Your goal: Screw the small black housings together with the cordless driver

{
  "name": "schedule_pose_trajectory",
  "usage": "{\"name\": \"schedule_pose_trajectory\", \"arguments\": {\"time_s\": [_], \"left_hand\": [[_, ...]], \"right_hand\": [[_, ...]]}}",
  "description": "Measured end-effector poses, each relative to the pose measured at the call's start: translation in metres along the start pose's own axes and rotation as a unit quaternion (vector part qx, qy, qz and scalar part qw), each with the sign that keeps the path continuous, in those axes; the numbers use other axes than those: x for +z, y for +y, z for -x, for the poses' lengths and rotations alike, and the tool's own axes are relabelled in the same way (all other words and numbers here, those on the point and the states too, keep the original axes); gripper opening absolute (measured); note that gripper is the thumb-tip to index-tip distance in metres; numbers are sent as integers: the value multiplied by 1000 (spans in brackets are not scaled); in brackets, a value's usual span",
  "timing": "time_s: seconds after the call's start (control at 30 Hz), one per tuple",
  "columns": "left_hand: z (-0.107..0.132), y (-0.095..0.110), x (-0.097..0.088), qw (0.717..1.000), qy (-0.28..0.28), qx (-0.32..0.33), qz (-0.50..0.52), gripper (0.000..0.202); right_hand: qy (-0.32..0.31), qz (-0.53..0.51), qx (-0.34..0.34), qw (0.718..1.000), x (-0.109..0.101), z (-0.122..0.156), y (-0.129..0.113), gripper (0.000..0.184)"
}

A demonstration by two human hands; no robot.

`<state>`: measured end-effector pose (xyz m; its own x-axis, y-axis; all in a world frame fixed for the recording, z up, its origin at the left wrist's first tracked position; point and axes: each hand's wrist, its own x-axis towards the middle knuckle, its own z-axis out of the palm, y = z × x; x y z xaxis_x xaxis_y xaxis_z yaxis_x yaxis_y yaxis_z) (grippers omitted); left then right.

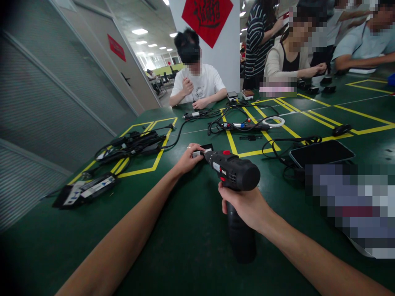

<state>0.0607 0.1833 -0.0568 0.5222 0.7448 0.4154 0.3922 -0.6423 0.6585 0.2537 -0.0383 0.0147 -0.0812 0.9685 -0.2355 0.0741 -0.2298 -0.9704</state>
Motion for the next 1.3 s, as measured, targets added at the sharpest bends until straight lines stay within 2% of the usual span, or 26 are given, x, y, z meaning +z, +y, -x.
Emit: {"name": "schedule_pose_trajectory", "arguments": {"time_s": [0.37,0.67,1.3], "left_hand": [[-1,-3,4,1000,14,-4,3,13],[0,-4,2,1000,10,11,10,16],[0,-6,3,1000,13,3,7,16]], "right_hand": [[2,11,6,1000,0,1,-1,20],[4,4,11,1000,0,1,1,22],[13,7,19,1000,1,1,-1,22]]}}
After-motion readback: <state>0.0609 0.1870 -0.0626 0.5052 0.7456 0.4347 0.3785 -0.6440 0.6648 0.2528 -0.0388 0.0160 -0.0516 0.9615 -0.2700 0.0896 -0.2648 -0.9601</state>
